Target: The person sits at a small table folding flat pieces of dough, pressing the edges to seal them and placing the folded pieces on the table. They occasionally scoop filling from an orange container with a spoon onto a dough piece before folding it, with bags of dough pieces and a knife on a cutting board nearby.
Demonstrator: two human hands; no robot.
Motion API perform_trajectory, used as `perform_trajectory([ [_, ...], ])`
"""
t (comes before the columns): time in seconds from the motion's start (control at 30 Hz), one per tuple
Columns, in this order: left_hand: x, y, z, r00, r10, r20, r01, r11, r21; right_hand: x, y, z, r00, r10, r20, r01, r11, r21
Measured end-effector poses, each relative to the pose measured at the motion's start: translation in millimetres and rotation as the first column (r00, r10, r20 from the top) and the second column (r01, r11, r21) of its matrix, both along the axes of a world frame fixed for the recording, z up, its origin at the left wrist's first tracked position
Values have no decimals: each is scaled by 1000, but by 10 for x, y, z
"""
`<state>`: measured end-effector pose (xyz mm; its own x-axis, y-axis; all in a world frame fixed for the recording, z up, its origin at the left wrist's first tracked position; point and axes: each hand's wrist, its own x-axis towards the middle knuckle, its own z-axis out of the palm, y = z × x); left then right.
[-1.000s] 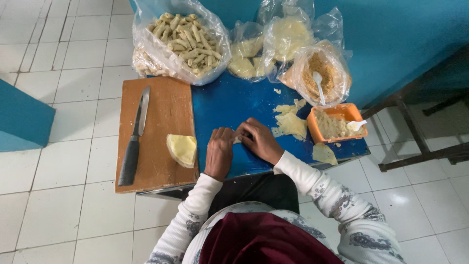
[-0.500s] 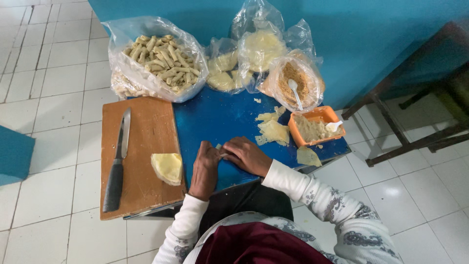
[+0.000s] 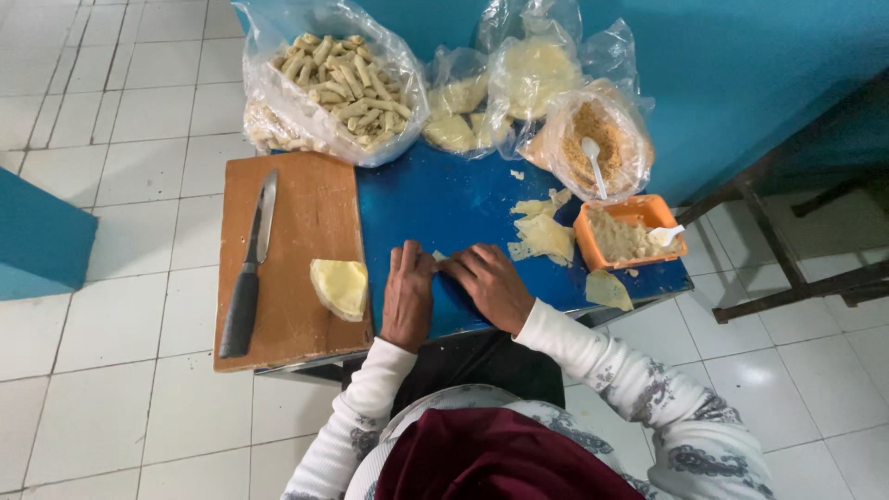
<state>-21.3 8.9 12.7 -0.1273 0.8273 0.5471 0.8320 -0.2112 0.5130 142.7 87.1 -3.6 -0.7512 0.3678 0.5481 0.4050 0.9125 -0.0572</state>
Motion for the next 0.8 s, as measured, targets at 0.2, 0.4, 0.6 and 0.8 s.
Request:
perform_trajectory([
  [0.2, -41, -258, 157, 986, 155, -61, -153, 988, 30, -87, -64, 21, 988, -136, 78, 133, 990, 42],
  [0.4, -580, -572, 338, 882, 455, -123, -465, 883, -70, -267, 235, -41, 975, -165, 149, 152, 984, 92],
  [0.6, -853, -657, 178, 915, 393, -87, -397, 917, -28, -235, 562, 52, 998, 69, 13, -61, 937, -343],
  [0.8, -951, -622, 109, 930, 366, -30, -366, 920, -136, -382, 551, 120, 993, 91, 76, -49, 900, -434],
])
